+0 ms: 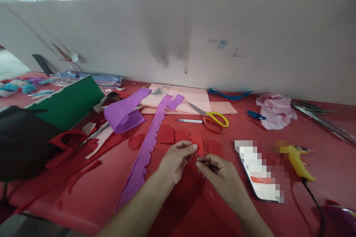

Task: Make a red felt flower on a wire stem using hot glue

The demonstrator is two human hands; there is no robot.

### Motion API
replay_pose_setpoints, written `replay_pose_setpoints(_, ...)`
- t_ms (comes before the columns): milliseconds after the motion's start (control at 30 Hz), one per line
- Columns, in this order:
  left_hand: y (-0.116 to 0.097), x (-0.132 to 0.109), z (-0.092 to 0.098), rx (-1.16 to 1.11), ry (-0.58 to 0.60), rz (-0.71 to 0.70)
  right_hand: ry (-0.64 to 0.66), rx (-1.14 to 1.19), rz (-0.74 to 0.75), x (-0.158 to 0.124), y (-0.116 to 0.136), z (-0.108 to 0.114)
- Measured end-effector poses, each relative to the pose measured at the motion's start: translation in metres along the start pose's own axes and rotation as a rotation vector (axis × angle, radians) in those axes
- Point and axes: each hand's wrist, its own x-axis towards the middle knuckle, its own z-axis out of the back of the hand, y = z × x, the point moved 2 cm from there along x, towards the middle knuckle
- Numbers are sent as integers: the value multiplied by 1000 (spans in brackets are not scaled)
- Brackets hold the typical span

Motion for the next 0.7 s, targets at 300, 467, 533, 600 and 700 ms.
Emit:
replay_pose_setpoints(300, -9, -3, 1, 111, 62, 50, 25, 25, -24, 2, 7, 5)
replay_pose_setpoints(467, -10, -2, 0, 98, 57, 25, 55, 78, -63, 2, 3, 4)
replay_pose_setpoints(533, -10, -1, 0, 84, 46, 15, 61, 78, -67, 2, 2, 3)
replay_pose_setpoints(600, -9, -1, 0, 72, 46, 7, 67, 69, -65, 2, 2, 3)
replay_pose_setpoints(700, -9, -2, -1, 66, 38, 13, 87, 57, -42, 2, 3, 3)
